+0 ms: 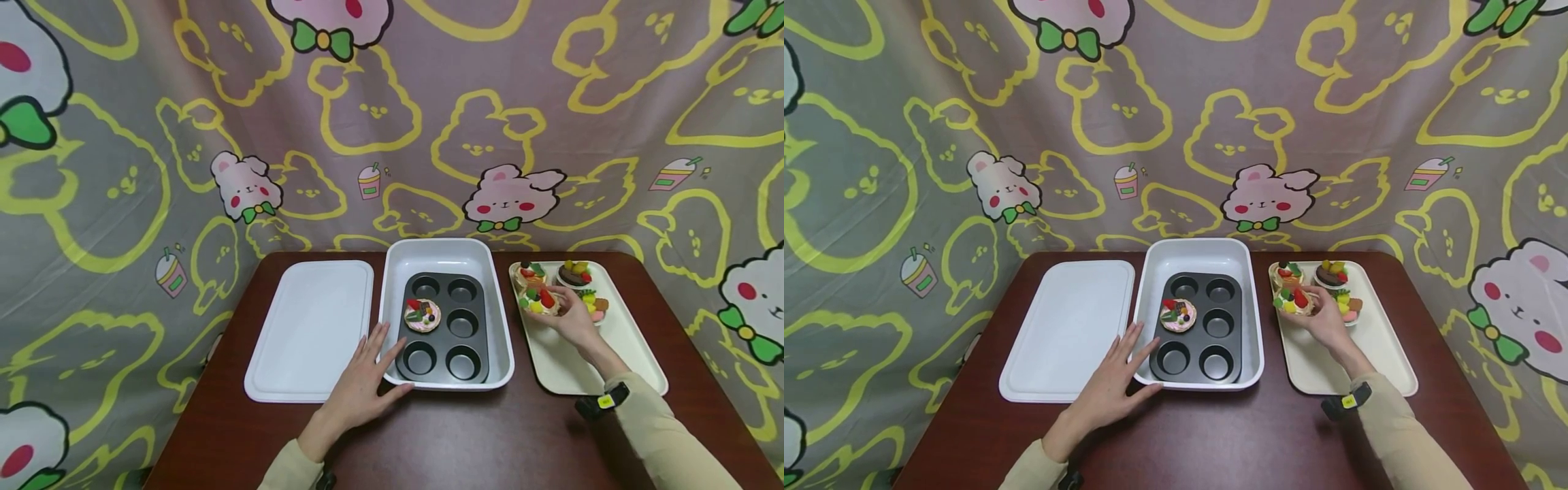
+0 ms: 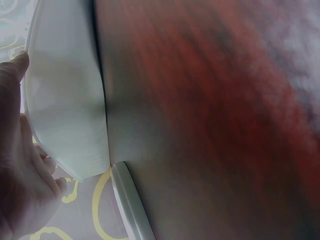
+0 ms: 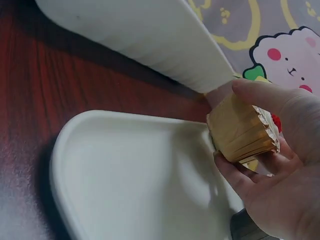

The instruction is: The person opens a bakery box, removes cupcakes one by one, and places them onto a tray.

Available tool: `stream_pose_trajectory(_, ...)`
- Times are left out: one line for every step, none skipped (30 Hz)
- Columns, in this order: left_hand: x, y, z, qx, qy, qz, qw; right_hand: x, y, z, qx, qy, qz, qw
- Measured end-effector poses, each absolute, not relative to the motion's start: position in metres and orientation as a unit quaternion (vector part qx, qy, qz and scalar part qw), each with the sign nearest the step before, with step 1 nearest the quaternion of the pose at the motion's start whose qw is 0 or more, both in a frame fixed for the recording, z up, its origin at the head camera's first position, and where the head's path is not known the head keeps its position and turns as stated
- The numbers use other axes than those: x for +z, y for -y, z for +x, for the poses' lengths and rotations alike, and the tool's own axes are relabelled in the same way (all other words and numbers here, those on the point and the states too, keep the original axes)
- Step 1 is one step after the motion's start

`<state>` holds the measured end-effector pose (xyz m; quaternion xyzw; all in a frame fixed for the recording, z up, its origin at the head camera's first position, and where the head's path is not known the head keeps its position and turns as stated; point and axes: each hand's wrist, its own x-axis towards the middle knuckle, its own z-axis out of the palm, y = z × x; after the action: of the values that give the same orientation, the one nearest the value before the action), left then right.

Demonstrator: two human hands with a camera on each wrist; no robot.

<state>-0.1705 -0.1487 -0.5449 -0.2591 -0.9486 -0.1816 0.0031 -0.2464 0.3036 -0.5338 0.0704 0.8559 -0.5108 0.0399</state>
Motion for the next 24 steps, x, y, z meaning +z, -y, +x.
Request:
stream_pose_trajectory(-0.545,0.149,-0.170,-0.181,0.949,-0.259,0.001,-0.535,-0.304,-0.246,-0.511,-0.856,0.069,0.041)
stream_pose_trajectory(-0.545,0.149,-0.170,-0.181,0.949,-0.258,0.000,-0.536,-0.305,-0.245,-0.508,-0.858,0.068,0.040)
stream_pose_trajectory(-0.545,0.149,-0.170,-0.180,0.949,-0.258,-0.002,-0.537,-0.305,-0.245,-0.506,-0.859,0.067,0.037)
stream_pose_trajectory(-0.545,0.148,-0.170,-0.180,0.949,-0.258,-0.003,-0.539,-0.306,-0.244,-0.503,-0.861,0.066,0.035)
stream_pose_trajectory(-0.545,0.148,-0.170,-0.181,0.949,-0.258,-0.004,-0.540,-0.307,-0.244,-0.499,-0.864,0.064,0.031)
stream_pose_trajectory(-0.545,0.148,-0.170,-0.182,0.949,-0.257,-0.004,-0.540,-0.307,-0.243,-0.495,-0.866,0.063,0.027)
stream_pose_trajectory(-0.545,0.148,-0.170,-0.183,0.949,-0.257,-0.004,-0.541,-0.307,-0.243,-0.491,-0.869,0.062,0.024)
stream_pose_trajectory(-0.545,0.148,-0.170,-0.183,0.949,-0.256,-0.004,-0.542,-0.307,-0.242,-0.488,-0.871,0.061,0.021)
stream_pose_trajectory(-0.545,0.148,-0.170,-0.184,0.949,-0.255,-0.004,-0.543,-0.307,-0.242,-0.486,-0.872,0.059,0.018)
stream_pose_trajectory(-0.545,0.148,-0.170,-0.185,0.949,-0.255,-0.004,-0.543,-0.307,-0.242,-0.486,-0.872,0.057,0.015)
stream_pose_trajectory(-0.544,0.148,-0.170,-0.185,0.949,-0.255,-0.002,-0.544,-0.307,-0.241,-0.485,-0.873,0.055,0.012)
stream_pose_trajectory(-0.544,0.148,-0.170,-0.186,0.949,-0.255,-0.001,-0.544,-0.307,-0.241,-0.486,-0.872,0.052,0.010)
stream_pose_trajectory(-0.544,0.148,-0.170,-0.186,0.949,-0.254,-0.002,-0.545,-0.307,-0.241,-0.486,-0.873,0.047,0.009)
stream_pose_trajectory(-0.544,0.148,-0.170,-0.186,0.949,-0.253,-0.002,-0.546,-0.307,-0.241,-0.485,-0.874,0.045,0.007)
stream_pose_trajectory(-0.544,0.148,-0.170,-0.187,0.949,-0.253,-0.002,-0.546,-0.307,-0.241,-0.483,-0.875,0.042,0.006)
stream_pose_trajectory(-0.544,0.148,-0.170,-0.186,0.949,-0.253,-0.002,-0.547,-0.307,-0.241,-0.481,-0.876,0.041,0.005)
stream_pose_trajectory(-0.545,0.148,-0.170,-0.187,0.949,-0.253,-0.002,-0.548,-0.307,-0.241,-0.476,-0.878,0.039,0.005)
stream_pose_trajectory(-0.545,0.148,-0.170,-0.186,0.949,-0.253,-0.002,-0.549,-0.308,-0.240,-0.474,-0.879,0.039,0.006)
stream_pose_trajectory(-0.545,0.148,-0.170,-0.186,0.949,-0.254,-0.002,-0.550,-0.307,-0.240,-0.472,-0.881,0.040,0.007)
stream_pose_trajectory(-0.545,0.148,-0.170,-0.186,0.949,-0.254,-0.002,-0.550,-0.307,-0.240,-0.471,-0.881,0.041,0.006)
stream_pose_trajectory(-0.545,0.148,-0.170,-0.185,0.949,-0.254,-0.001,-0.551,-0.307,-0.240,-0.471,-0.881,0.041,0.007)
stream_pose_trajectory(-0.545,0.148,-0.170,-0.185,0.949,-0.254,-0.001,-0.551,-0.307,-0.240,-0.470,-0.881,0.041,0.007)
stream_pose_trajectory(-0.545,0.148,-0.170,-0.184,0.949,-0.255,-0.001,-0.551,-0.307,-0.239,-0.471,-0.881,0.040,0.007)
stream_pose_trajectory(-0.545,0.148,-0.170,-0.184,0.949,-0.255,-0.001,-0.551,-0.306,-0.239,-0.473,-0.880,0.040,0.007)
